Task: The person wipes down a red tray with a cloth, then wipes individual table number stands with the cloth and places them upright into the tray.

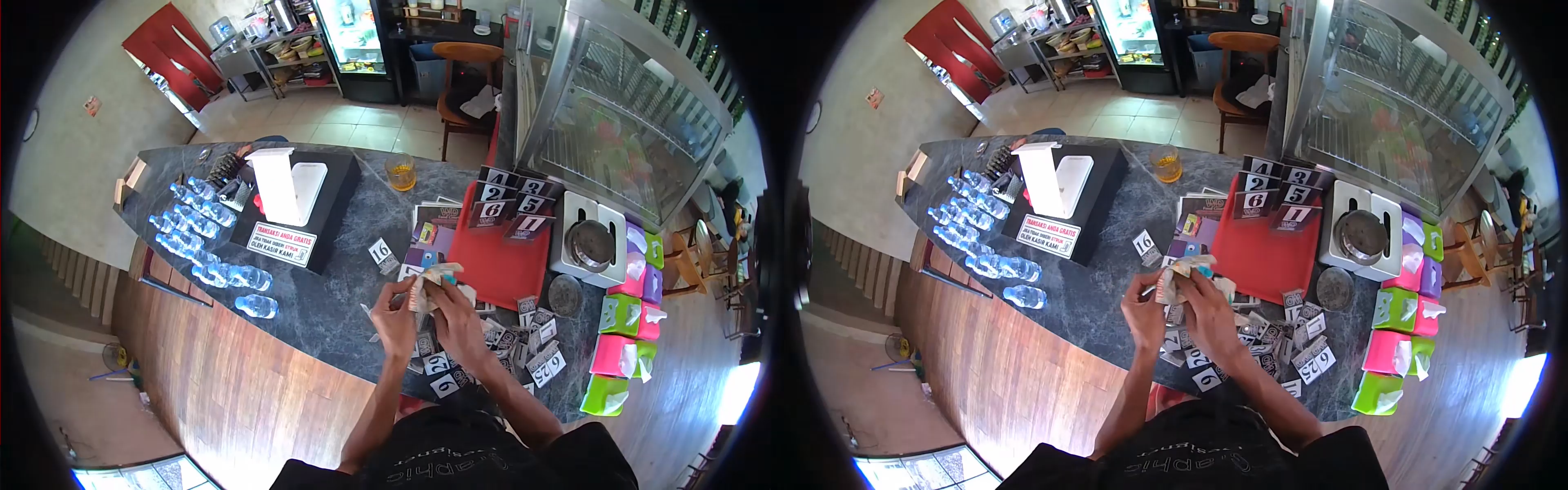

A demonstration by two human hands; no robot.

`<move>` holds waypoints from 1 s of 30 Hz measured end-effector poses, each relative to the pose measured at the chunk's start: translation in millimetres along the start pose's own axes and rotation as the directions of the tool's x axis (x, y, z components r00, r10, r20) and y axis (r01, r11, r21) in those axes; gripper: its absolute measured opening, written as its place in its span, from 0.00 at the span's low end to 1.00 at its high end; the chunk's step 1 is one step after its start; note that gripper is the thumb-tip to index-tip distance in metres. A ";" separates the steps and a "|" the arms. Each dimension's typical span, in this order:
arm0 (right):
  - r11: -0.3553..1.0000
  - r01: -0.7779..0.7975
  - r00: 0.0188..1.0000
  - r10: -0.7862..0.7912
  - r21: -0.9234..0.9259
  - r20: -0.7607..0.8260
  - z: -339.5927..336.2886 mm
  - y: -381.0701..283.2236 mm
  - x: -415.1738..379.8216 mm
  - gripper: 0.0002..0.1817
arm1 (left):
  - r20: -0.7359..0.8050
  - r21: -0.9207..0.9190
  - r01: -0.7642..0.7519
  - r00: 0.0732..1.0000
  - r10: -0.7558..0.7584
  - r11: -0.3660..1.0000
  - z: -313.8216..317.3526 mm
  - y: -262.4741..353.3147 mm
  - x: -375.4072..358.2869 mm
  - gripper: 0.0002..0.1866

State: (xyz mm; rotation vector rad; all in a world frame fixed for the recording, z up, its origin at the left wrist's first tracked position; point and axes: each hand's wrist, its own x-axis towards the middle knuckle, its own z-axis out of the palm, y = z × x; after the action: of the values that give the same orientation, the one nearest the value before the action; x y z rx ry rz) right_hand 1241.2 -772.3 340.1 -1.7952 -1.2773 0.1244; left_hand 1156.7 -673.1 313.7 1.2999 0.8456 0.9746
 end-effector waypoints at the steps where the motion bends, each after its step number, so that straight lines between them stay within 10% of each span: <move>1: 1.000 -0.001 1.000 0.001 -0.007 -0.008 -2.0 -1.4 -0.4 0.24 | -0.027 -0.053 -0.023 0.999 0.021 0.998 2.2 0.8 -0.2 0.07; 9: 0.996 0.020 0.975 -0.038 0.085 0.217 -24.2 16.1 -25.1 0.20 | -0.180 -0.198 -0.067 0.983 0.031 0.978 -26.9 -0.3 17.8 0.05; 10: 0.946 -0.270 0.934 0.213 0.178 0.286 -27.5 24.6 -28.6 0.18 | -0.181 -0.197 -0.068 0.983 0.032 0.978 -32.7 -0.6 19.0 0.05; 12: 0.693 -0.668 0.724 0.520 0.272 0.453 -41.0 32.5 -26.5 0.18 | -0.216 -0.189 -0.071 0.976 0.029 0.979 -42.5 0.4 20.5 0.07; 14: -0.071 -0.578 0.666 0.534 0.813 0.521 -41.5 25.7 -22.8 0.21 | -0.213 -0.202 -0.113 0.975 0.069 0.973 -40.1 4.1 17.9 0.06; 15: -0.193 -0.466 0.707 0.504 0.863 0.495 -47.1 15.9 -16.7 0.23 | -0.198 -0.205 -0.138 0.975 0.097 0.969 -38.2 3.0 15.6 0.06; 19: -0.064 -0.516 0.770 0.403 0.854 0.495 -33.9 1.8 -16.1 0.21 | -0.129 -0.188 -0.116 0.987 0.092 0.975 -18.7 4.6 -8.4 0.04; 21: 0.559 -0.510 0.855 0.411 0.654 0.316 -21.4 -6.8 -16.6 0.16 | -0.134 -0.221 -0.163 0.982 0.136 0.962 -12.4 9.3 -15.4 0.04; 30: 0.801 -0.431 0.898 0.336 0.416 0.283 -38.2 13.9 -25.3 0.16 | -0.232 -0.277 -0.053 0.973 -0.013 0.959 -24.1 -7.7 -12.9 0.04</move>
State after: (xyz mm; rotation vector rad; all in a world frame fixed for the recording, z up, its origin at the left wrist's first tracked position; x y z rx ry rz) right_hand 1259.9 -816.3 342.8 -1.6083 -0.8843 0.7960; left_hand 1130.5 -676.1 303.3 0.9639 0.8347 1.2326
